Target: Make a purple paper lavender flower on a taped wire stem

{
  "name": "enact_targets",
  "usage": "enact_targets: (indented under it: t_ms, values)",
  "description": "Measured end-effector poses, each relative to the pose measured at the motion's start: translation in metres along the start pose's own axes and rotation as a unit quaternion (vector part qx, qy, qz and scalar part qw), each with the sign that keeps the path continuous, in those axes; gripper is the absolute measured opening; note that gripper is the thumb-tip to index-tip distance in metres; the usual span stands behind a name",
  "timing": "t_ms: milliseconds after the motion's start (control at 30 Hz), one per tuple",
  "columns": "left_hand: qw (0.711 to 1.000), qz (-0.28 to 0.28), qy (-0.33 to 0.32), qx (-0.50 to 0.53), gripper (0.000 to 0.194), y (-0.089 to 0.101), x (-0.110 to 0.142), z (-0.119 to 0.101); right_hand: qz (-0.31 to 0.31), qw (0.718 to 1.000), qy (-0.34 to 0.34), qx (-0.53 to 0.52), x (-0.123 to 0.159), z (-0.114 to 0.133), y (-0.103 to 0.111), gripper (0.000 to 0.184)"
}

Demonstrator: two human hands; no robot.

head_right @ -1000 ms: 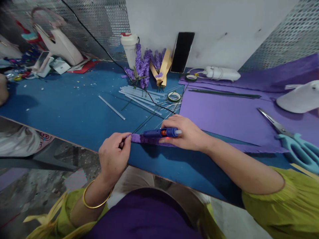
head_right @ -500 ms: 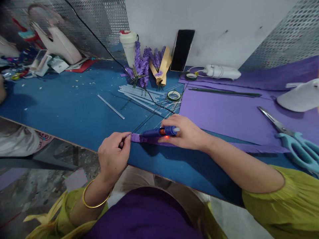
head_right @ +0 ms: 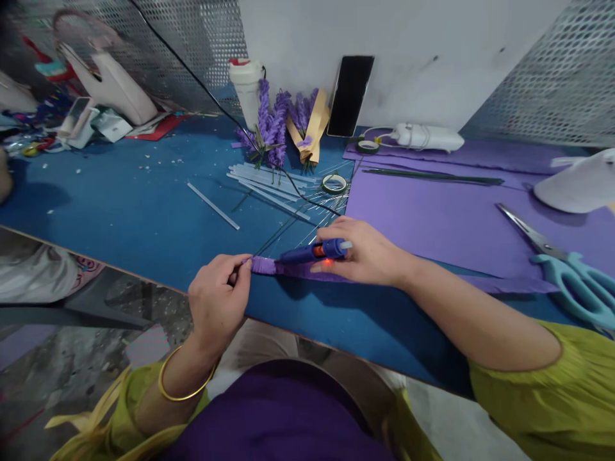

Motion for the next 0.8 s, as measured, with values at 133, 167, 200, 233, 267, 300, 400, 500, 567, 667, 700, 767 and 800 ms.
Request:
enact_targets:
  t_ms: [133, 167, 200, 233, 267, 300, 400, 500, 567, 667, 700, 767, 800]
  values:
    - [1.0, 0.007, 0.006, 0.002, 0.017, -0.001, 0.0, 0.001, -0.001, 0.999, 0.032, 0.012, 0.001, 0.005, 0.004, 0.023]
    - [1.0, 0.008, 0.01, 0.005, 0.017, 0.0, 0.0, 0.001, -0.002, 0.999, 0.038, 0.018, 0.002, 0.005, 0.006, 0.018]
    - [1.0, 0.009, 0.013, 0.012, 0.017, 0.0, -0.001, 0.002, -0.003, 0.999, 0.041, 0.025, 0.003, 0.005, 0.009, 0.013]
    - [1.0, 0.009, 0.017, 0.021, 0.017, 0.001, -0.001, 0.003, -0.002, 0.998, 0.044, 0.033, 0.004, 0.004, 0.01, 0.008]
    - [0.999, 0.007, 0.02, 0.032, 0.017, 0.001, -0.001, 0.003, 0.002, 0.998, 0.047, 0.043, 0.005, 0.003, 0.012, 0.01]
    - [0.999, 0.004, 0.024, 0.046, 0.017, 0.002, -0.001, 0.004, 0.006, 0.997, 0.048, 0.056, 0.006, 0.001, 0.012, 0.016]
    - [0.996, -0.011, 0.035, 0.082, 0.016, 0.006, -0.001, 0.007, 0.016, 0.991, 0.054, 0.119, 0.007, -0.002, 0.011, 0.028]
    - [0.993, -0.02, 0.039, 0.111, 0.015, 0.009, -0.002, 0.011, 0.006, 0.976, 0.051, 0.21, 0.005, -0.005, 0.007, 0.034]
    - [0.99, -0.016, 0.044, 0.133, 0.015, 0.01, -0.002, 0.014, -0.008, 0.962, 0.046, 0.268, 0.003, -0.006, 0.004, 0.037]
    - [0.981, 0.01, 0.075, 0.181, 0.017, 0.012, -0.003, 0.02, -0.022, 0.945, 0.042, 0.325, -0.002, -0.006, 0.0, 0.037]
    - [0.976, 0.024, 0.087, 0.198, 0.018, 0.013, -0.003, 0.022, -0.026, 0.942, 0.041, 0.333, -0.003, -0.006, 0.0, 0.037]
    - [0.967, 0.049, 0.103, 0.229, 0.019, 0.018, -0.004, 0.022, -0.036, 0.941, 0.043, 0.333, -0.006, -0.005, 0.001, 0.037]
    - [0.963, 0.058, 0.105, 0.242, 0.019, 0.021, -0.004, 0.021, -0.039, 0.944, 0.045, 0.325, -0.008, -0.004, 0.002, 0.037]
Point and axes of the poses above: each hand's wrist, its own x-axis away from the middle knuckle, its own y-axis out of the back of the hand, z = x × y, the point moved 9 cm from there along -x, towards the middle knuckle, and after that the axes turned 4 degrees about -x, right-handed, at the moved point
